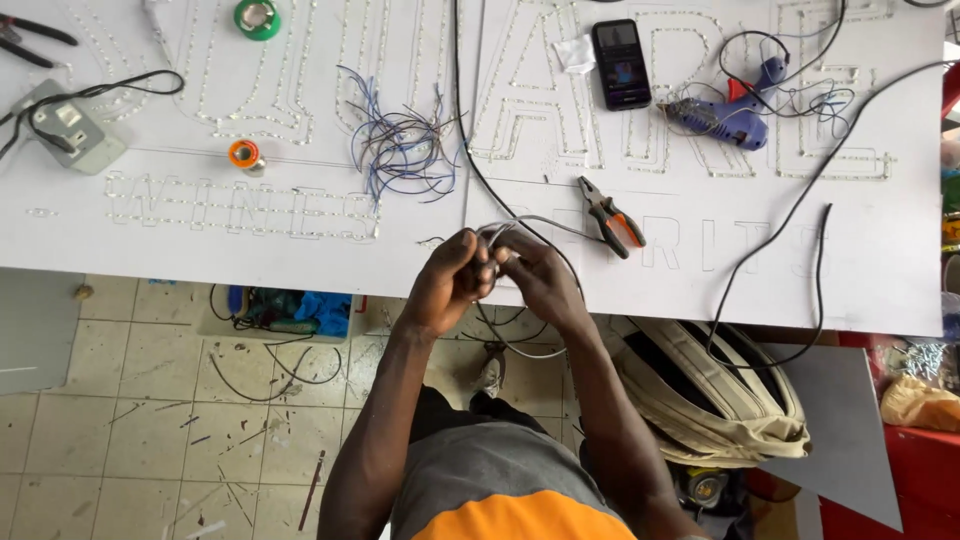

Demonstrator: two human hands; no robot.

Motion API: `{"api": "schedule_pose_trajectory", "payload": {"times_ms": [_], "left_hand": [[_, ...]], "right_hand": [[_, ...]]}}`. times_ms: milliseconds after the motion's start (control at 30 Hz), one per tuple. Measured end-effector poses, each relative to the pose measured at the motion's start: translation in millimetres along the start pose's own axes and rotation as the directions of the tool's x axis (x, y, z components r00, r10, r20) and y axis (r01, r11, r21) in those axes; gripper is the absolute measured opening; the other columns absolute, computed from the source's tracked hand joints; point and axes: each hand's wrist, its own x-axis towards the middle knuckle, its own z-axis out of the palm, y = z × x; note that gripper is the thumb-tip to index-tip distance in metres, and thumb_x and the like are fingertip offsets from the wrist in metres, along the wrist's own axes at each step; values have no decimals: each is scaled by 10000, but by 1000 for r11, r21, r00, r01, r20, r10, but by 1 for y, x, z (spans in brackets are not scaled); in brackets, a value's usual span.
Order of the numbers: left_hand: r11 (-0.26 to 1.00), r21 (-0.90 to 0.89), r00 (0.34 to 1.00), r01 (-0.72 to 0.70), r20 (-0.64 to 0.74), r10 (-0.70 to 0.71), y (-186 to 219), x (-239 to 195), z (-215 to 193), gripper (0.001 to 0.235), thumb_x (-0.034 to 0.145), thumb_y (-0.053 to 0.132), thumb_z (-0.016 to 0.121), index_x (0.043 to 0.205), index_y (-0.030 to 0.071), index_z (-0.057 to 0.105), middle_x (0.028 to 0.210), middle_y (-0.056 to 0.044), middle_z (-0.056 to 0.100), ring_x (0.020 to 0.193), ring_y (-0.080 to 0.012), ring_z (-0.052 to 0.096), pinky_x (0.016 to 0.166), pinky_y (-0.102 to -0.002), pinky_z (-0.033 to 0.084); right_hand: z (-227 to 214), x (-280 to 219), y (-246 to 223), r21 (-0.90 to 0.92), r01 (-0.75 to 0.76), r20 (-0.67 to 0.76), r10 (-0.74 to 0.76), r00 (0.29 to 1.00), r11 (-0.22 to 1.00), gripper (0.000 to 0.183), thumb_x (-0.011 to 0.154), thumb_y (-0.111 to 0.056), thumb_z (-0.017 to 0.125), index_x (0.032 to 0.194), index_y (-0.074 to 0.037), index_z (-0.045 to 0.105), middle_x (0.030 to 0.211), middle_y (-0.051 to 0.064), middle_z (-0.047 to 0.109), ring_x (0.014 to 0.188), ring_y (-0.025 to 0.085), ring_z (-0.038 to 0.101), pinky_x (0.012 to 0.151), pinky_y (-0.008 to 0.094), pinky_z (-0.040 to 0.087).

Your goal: The person is using a wire stripper to remove insulation from multiple small wires and cutting them to size on a workbench.

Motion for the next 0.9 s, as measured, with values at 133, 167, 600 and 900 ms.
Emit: {"api": "schedule_pose_trajectory", "payload": {"times_ms": [133, 167, 600, 900], "left_hand": [[994, 86, 996, -70, 52, 66, 24, -11, 14, 320, 1178, 377, 660, 1067, 79, 686, 1031, -142, 726, 998, -256, 769, 763, -348, 635], [994, 14, 992, -106, 72, 104, 25, -10, 15, 325, 1174, 389, 660, 1056, 87, 678, 1136, -136, 727, 1131, -272, 742, 879, -396, 632], [904, -149, 902, -401, -236, 361, 118, 84, -25, 249, 1168, 411, 644, 1055, 191, 667, 738, 77, 296, 622, -142, 437, 648, -320, 448], [671, 641, 79, -373, -699, 711, 264, 217, -168, 469, 1068, 331, 492, 864, 25, 784, 855, -169, 844, 785, -310, 742, 760, -495, 576]], "right_hand": [[27, 15, 32, 486, 165, -172, -91, 981, 858, 222, 1111, -161, 749, 1025, 43, 741, 939, 167, 697, 928, 320, 751, 751, 421, 640], [32, 20, 42, 604, 214, -211, -106, 972, 767, 217, 1125, -177, 721, 1060, 30, 729, 1022, 191, 726, 1052, 350, 758, 873, 461, 620], [90, 101, 30, 843, 339, -253, -249, 935, 418, 220, 1209, -243, 546, 1312, -73, 640, 639, 48, 526, 629, 270, 714, 949, 491, 665], [209, 97, -88, 319, 425, -284, -342, 896, 847, 499, 1140, -547, 568, 798, -211, 429, 742, -73, 351, 658, 80, 310, 575, 279, 260]]}}
